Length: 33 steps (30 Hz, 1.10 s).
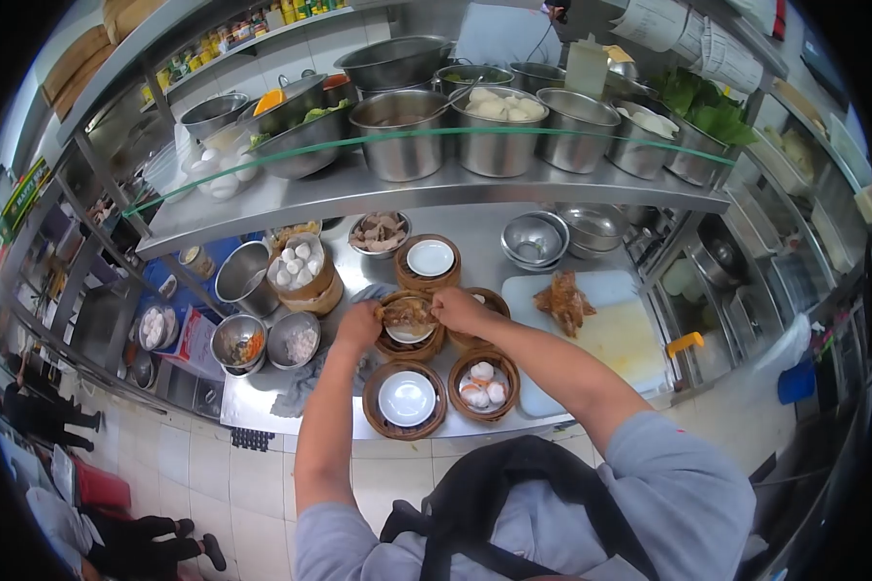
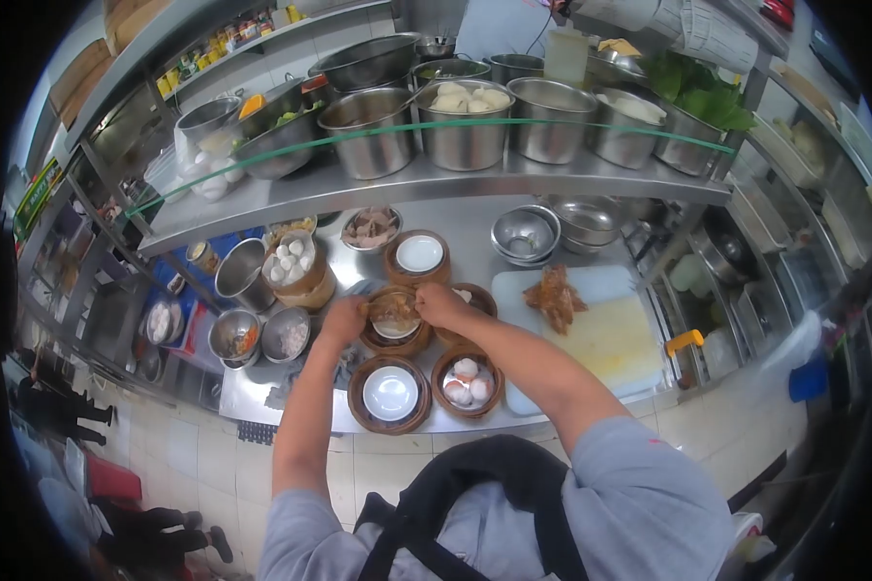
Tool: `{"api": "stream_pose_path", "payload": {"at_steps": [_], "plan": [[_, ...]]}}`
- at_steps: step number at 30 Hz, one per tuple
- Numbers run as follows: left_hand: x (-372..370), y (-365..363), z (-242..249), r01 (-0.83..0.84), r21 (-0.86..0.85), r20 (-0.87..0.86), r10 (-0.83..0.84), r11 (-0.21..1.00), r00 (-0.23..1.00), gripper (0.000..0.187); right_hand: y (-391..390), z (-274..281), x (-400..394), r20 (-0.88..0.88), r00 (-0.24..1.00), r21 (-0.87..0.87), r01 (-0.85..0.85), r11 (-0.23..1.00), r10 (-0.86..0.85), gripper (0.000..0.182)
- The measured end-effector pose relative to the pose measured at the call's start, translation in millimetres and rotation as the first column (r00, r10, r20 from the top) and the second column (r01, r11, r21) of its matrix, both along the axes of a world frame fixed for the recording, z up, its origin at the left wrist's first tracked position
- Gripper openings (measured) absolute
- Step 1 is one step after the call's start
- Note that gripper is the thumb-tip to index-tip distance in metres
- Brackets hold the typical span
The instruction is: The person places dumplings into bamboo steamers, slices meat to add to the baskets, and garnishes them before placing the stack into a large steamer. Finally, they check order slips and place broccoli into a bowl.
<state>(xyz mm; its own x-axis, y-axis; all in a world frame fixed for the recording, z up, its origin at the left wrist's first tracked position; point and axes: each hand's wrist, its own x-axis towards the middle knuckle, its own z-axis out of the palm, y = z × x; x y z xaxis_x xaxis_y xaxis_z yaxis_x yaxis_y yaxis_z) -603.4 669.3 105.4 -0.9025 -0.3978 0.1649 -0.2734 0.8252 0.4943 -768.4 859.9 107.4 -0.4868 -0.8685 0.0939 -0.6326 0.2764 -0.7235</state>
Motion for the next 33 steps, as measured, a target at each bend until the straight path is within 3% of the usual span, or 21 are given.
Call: {"api": "stream_pose_path", "payload": {"at_steps": [3,8,10,11,14,15,20,23,26,28,30,32,33], "plan": [[-5.1,12.8,-2.7,-0.014,-0.096,0.065,0.021,0.995,0.998,0.023,-1.7,-12.6,-4.1,-0.131,0.991,-0.036,-0.017,0.999,0.012,0.011],[1.7,-0.4,8.4,-0.079,-0.058,-0.023,0.078,0.995,0.997,0.022,-5.5,-3.9,-10.4,-0.095,0.995,-0.015,0.018,1.0,-0.02,0.013],[2.6,-21.6,-10.6,-0.078,-0.1,-0.117,0.066,0.992,0.991,0.022,-9.0,-8.8,-11.5,-0.088,0.996,-0.055,0.013,0.998,-0.018,0.015],[2.0,-18.5,-2.3,-0.09,-0.061,-0.121,0.082,0.994,0.989,0.022,-13.7,-19.3,-17.1,-0.18,0.983,-0.09,-0.044,0.995,0.027,0.015],[7.9,-12.8,8.7,-0.137,-0.027,-0.186,0.13,0.99,0.974,0.02,-4.7,27.6,-4.3,-0.01,1.0,0.061,0.001,0.998,0.0,0.012],[11.5,-7.5,12.3,-0.143,-0.019,-0.169,0.138,0.99,0.976,0.02,-7.5,21.5,-7.6,-0.156,0.987,-0.024,-0.038,0.999,0.034,0.013],[15.6,0.4,35.5,-0.169,0.154,-0.265,0.205,0.974,0.942,0.016,-7.2,33.7,-8.7,-0.131,0.991,-0.033,-0.007,0.999,0.003,0.015],[12.7,1.1,48.8,-0.199,0.258,-0.233,0.26,0.945,0.937,0.014,-5.5,34.7,-10.4,-0.105,0.994,-0.083,-0.008,0.997,-0.001,0.016],[12.2,5.5,66.6,-0.205,0.126,-0.314,0.235,0.971,0.92,0.014,-4.7,42.5,-8.9,-0.071,0.997,-0.075,0.0,0.997,-0.005,0.016],[13.5,6.0,82.0,-0.165,0.135,-0.36,0.203,0.977,0.911,0.015,-4.4,45.5,-11.1,0.042,0.999,-0.122,0.004,0.992,0.001,0.016],[11.2,9.4,95.6,-0.123,0.146,-0.403,0.172,0.982,0.899,0.016,-8.0,45.2,-17.4,0.042,0.999,-0.186,-0.024,0.982,0.032,0.017],[5.2,14.9,111.3,-0.031,0.313,-0.404,0.163,0.949,0.9,0.016,-6.9,54.2,-14.5,0.041,0.997,-0.25,-0.05,0.967,0.062,0.017],[1.3,21.8,118.2,-0.03,0.309,-0.404,0.159,0.951,0.901,0.016,-4.4,65.2,-9.3,0.231,0.971,-0.246,0.0,0.969,0.058,0.019]]}}
